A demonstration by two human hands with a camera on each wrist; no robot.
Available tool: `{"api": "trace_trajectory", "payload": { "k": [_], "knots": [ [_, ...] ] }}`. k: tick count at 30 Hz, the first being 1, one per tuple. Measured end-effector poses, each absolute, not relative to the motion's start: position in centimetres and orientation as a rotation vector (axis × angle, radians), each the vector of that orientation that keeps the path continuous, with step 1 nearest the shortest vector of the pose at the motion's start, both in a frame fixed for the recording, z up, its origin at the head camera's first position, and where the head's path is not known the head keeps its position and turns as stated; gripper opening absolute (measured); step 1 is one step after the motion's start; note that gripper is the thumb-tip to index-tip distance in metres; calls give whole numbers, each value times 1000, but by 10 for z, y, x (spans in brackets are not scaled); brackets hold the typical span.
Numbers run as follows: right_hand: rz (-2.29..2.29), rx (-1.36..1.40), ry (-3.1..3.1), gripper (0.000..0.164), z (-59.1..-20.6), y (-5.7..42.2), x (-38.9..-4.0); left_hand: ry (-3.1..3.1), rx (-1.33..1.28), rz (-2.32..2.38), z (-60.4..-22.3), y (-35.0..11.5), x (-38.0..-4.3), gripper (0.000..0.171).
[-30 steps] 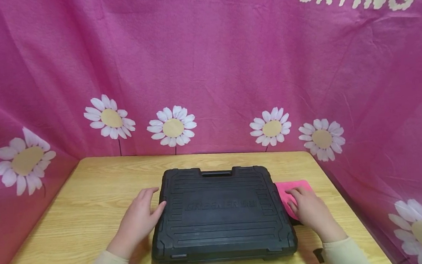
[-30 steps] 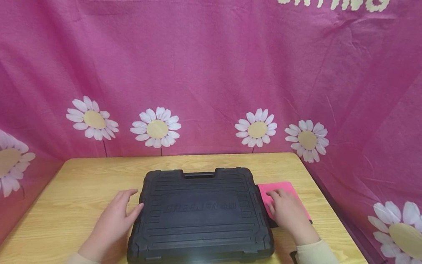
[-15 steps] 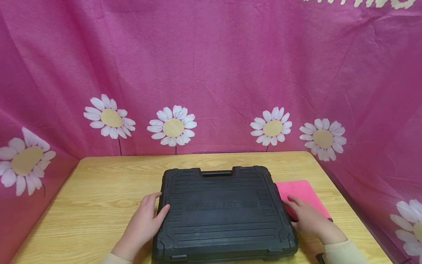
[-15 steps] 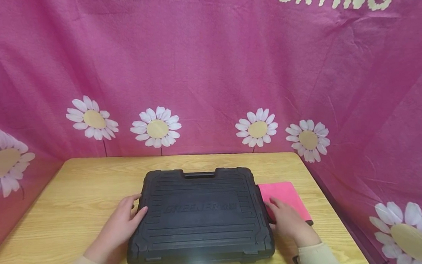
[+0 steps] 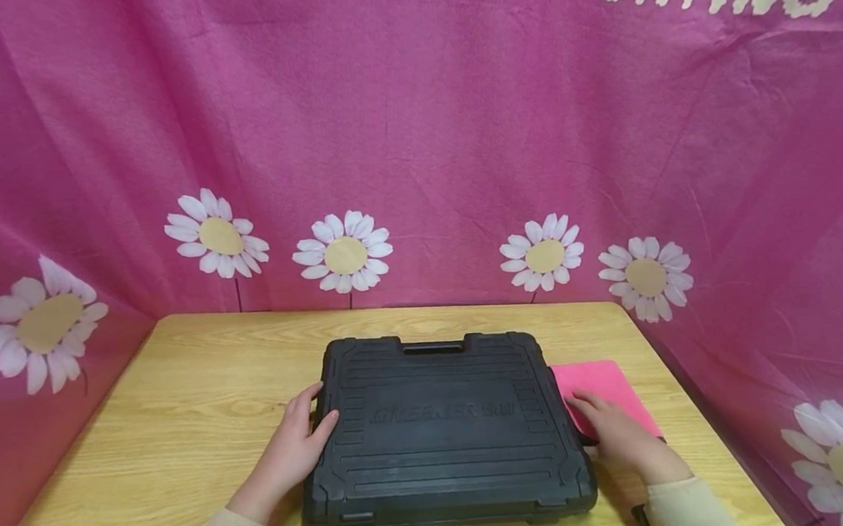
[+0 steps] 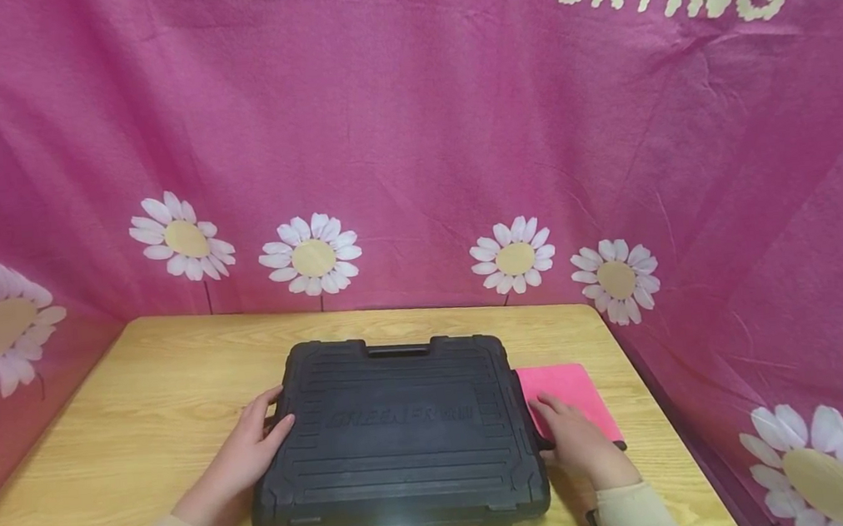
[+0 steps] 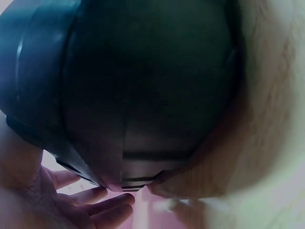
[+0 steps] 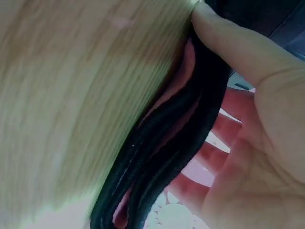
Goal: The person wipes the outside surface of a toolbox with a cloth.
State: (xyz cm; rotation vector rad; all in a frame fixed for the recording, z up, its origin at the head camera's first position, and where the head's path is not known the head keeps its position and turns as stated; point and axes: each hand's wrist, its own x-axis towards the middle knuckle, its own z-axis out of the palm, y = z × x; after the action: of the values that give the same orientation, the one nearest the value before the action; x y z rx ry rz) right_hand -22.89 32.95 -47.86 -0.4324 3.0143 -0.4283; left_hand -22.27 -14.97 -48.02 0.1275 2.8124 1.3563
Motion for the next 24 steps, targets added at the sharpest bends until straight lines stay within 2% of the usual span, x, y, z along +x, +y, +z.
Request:
{"api": "trace_trajectory", "payload": {
  "k": [7,17,24],
  "knots": [
    [-389,-446,3038,68,-477,326,-231,2718,119,1494,-485,-150,-224,64],
    [-370,-455,3093,41,-481,324,-237,2678,146,1547,-485,-149,-224,66],
    [-257,-506,3116,40,-478,322,-237,2666,149,1569,-488,-149,-223,66]
  ]
}}
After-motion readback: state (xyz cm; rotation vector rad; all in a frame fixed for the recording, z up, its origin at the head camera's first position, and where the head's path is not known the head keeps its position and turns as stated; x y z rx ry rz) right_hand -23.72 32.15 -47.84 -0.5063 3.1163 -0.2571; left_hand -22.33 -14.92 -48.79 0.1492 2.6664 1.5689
